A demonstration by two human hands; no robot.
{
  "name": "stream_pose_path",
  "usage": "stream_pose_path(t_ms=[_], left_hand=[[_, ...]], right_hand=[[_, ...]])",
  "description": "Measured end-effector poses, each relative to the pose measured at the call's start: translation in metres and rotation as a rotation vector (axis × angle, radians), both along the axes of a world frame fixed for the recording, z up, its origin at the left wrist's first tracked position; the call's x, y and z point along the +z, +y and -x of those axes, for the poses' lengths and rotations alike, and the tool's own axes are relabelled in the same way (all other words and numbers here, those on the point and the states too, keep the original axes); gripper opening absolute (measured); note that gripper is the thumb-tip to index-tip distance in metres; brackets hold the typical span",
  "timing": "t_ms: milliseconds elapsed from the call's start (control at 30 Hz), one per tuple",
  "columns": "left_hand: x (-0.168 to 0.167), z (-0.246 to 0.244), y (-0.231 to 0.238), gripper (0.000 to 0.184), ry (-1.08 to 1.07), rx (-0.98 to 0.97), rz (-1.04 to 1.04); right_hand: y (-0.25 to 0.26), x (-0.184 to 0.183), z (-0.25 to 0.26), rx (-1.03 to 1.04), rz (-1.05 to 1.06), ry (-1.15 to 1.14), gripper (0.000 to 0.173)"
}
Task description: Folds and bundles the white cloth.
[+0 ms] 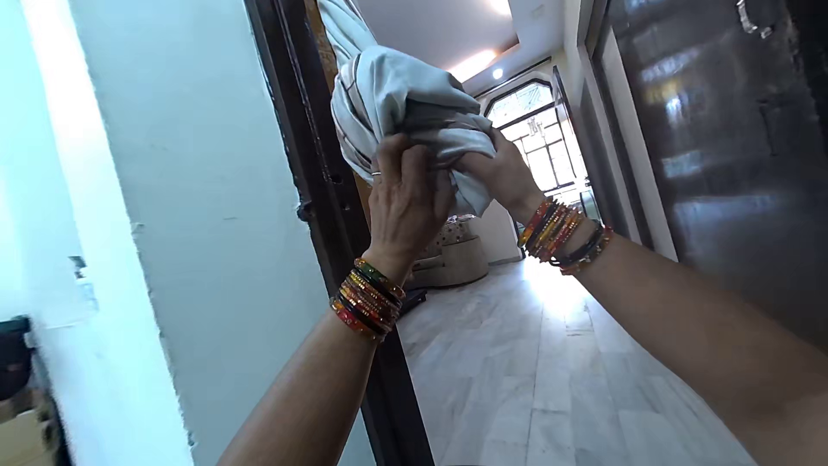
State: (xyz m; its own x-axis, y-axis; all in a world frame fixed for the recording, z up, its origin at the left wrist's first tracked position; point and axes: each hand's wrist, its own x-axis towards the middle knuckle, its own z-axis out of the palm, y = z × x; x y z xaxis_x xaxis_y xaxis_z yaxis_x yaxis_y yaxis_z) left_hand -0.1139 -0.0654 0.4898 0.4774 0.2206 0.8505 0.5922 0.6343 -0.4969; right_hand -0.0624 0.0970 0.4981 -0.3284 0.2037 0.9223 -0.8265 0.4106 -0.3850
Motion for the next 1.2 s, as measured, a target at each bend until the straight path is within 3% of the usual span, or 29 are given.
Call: stream_pose_path(t_ms=[200, 333, 433, 733, 867, 967, 1033, 1100, 1200], left_hand=[[0.007, 0.011, -0.019, 0.050, -0.027, 0.025, 0.092], [-0.007, 0.029, -0.023, 0.031, -0.028, -0.008, 0.204], [0.004, 0.035, -0.036, 0.037, -0.201, -0.078, 0.233], [0.044, 0.013, -0.032, 0.044, -0.387, -0.108, 0.172], [0.045, -0.011, -0.031, 0.042, -0.729, -0.135, 0.125], [0.045, -0.019, -0.028, 0.022, -0.993, -0.309, -0.030], [0.045, -0.018, -0.024, 0.011, -1.002, -0.416, -0.204], [0.045, -0.013, -0.019, 0.009, -0.945, -0.465, -0.296], [0.046, -0.009, -0.017, 0.020, -0.770, -0.415, -0.276]], right_hand=[[-0.006, -0.001, 0.010, 0.403, 0.246, 0.079, 0.037], [-0.020, 0.003, 0.010, 0.704, 0.408, 0.184, 0.015], [-0.030, 0.000, 0.014, 0.857, 0.422, 0.152, 0.015], [-0.019, 0.023, 0.017, 0.879, 0.280, 0.171, 0.019], [-0.017, 0.025, 0.015, 0.816, 0.122, 0.143, 0.016], [-0.024, 0.013, 0.017, 0.739, 0.072, 0.087, 0.026], [-0.030, 0.005, 0.024, 0.763, 0.073, 0.052, 0.034], [-0.033, 0.002, 0.030, 0.825, 0.108, 0.045, 0.030], [-0.034, 0.001, 0.032, 0.924, 0.138, 0.085, 0.019]])
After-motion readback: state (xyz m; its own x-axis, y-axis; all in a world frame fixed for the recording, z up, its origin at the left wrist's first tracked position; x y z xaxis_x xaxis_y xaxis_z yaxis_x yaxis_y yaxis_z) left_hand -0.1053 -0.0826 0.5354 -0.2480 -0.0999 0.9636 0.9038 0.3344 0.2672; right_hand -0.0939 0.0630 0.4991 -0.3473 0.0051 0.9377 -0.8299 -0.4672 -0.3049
